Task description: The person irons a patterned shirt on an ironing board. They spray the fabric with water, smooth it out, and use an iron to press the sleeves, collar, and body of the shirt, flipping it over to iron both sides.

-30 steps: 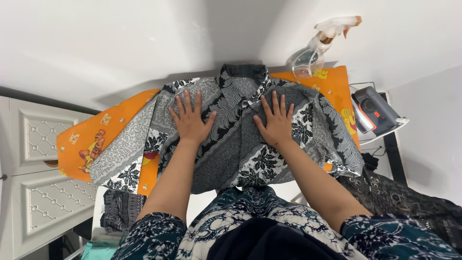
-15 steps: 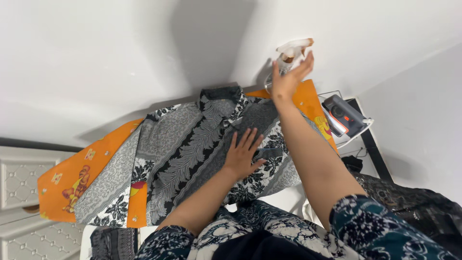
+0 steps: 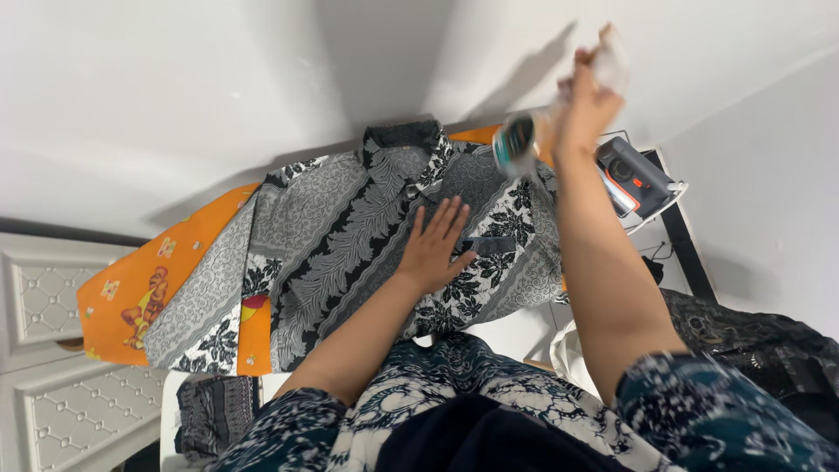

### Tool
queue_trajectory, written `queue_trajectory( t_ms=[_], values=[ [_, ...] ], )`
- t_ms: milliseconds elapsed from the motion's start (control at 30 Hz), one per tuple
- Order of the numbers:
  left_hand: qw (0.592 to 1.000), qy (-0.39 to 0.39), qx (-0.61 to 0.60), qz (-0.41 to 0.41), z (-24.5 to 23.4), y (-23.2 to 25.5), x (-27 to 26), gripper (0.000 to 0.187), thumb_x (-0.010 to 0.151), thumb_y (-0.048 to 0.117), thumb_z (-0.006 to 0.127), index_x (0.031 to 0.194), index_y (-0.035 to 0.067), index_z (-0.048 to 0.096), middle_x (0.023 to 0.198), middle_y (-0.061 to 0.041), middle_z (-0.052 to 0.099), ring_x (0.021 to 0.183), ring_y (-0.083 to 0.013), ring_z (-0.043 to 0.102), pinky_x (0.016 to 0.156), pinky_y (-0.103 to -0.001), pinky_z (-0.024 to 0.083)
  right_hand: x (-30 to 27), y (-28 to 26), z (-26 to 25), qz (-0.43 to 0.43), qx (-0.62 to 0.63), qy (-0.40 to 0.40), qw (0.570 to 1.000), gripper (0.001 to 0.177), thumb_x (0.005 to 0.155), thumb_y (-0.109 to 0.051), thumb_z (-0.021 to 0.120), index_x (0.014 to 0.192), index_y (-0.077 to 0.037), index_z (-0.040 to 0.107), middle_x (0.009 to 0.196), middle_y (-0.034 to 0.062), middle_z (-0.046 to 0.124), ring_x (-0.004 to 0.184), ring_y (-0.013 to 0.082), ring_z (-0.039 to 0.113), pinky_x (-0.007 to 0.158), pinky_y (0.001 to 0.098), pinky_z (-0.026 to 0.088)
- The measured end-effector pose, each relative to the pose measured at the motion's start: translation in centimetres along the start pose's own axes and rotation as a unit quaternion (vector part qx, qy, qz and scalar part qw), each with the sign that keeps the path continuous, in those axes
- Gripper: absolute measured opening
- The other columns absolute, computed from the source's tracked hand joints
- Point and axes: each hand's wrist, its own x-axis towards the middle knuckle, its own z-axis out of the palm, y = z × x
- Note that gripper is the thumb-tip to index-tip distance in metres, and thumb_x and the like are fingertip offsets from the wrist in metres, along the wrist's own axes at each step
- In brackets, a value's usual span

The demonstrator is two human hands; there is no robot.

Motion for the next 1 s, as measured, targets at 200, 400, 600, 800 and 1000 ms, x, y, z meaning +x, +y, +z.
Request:
queue_trajectory(
  t_ms=[200, 400, 600, 800, 1000],
  values=[
    [0.983, 0.120, -0.098, -0.103, -2.4, -1.9, -7.4, 0.085, 0.105, 0.062, 0.023, 0.165, 0.003, 0.007, 0.174, -0.016, 0.012, 0.161, -0.0281, 0.008, 0.127, -0.054, -0.003, -15.6, -10.8, -4.6, 0.206, -0.113, -0.125, 0.964, 0.044, 0.104, -0.043, 0.066, 0.129, -0.007, 0.063, 0.103, 0.0119, 0.069, 0.072, 0.0145, 0.064, 0.061, 0.0285, 0.053],
    [0.939, 0.260, -0.172, -0.149, -5.8, -2.9, -12.9, 0.086, 0.107, 0.064, 0.016, 0.165, 0.001, 0.010, 0.174, -0.020, 0.015, 0.162, -0.0375, 0.012, 0.130, -0.058, -0.001, -21.4, -11.6, 1.8, 0.299, -0.187, -0.190, 0.916, 0.039, 0.097, -0.041, 0.062, 0.126, -0.015, 0.070, 0.087, 0.0027, 0.070, 0.056, 0.0116, 0.062, 0.050, 0.0262, 0.049],
    [0.901, 0.367, -0.180, -0.148, -10.0, -2.3, -14.4, 0.092, 0.106, 0.070, 0.008, 0.166, 0.000, 0.011, 0.174, -0.022, 0.018, 0.165, -0.0411, 0.012, 0.132, -0.063, -0.001, -26.9, -10.1, 8.5, 0.277, -0.193, -0.308, 0.889, 0.039, 0.101, -0.040, 0.066, 0.119, -0.006, 0.075, 0.078, 0.0050, 0.069, 0.058, 0.0087, 0.063, 0.051, 0.0258, 0.053],
    [0.890, 0.392, -0.188, -0.140, -11.8, -1.8, -15.6, 0.097, 0.104, 0.073, 0.007, 0.167, 0.000, 0.011, 0.175, -0.021, 0.015, 0.165, -0.0404, 0.010, 0.131, -0.064, -0.002, -32.5, -13.2, 4.0, 0.289, -0.222, -0.460, 0.810, 0.038, 0.094, -0.039, 0.066, 0.121, -0.013, 0.071, 0.086, 0.0014, 0.076, 0.055, 0.0065, 0.064, 0.048, 0.0249, 0.054],
    [0.910, 0.343, -0.198, -0.123, -10.3, -0.8, -14.8, 0.089, 0.107, 0.069, 0.014, 0.167, 0.003, 0.011, 0.175, -0.019, 0.016, 0.165, -0.0382, 0.011, 0.131, -0.063, -0.002, -27.9, -15.1, -1.5, 0.320, -0.311, -0.237, 0.863, 0.035, 0.101, -0.034, 0.066, 0.118, -0.006, 0.077, 0.083, 0.0079, 0.072, 0.057, 0.0078, 0.062, 0.052, 0.0259, 0.052]
  ],
)
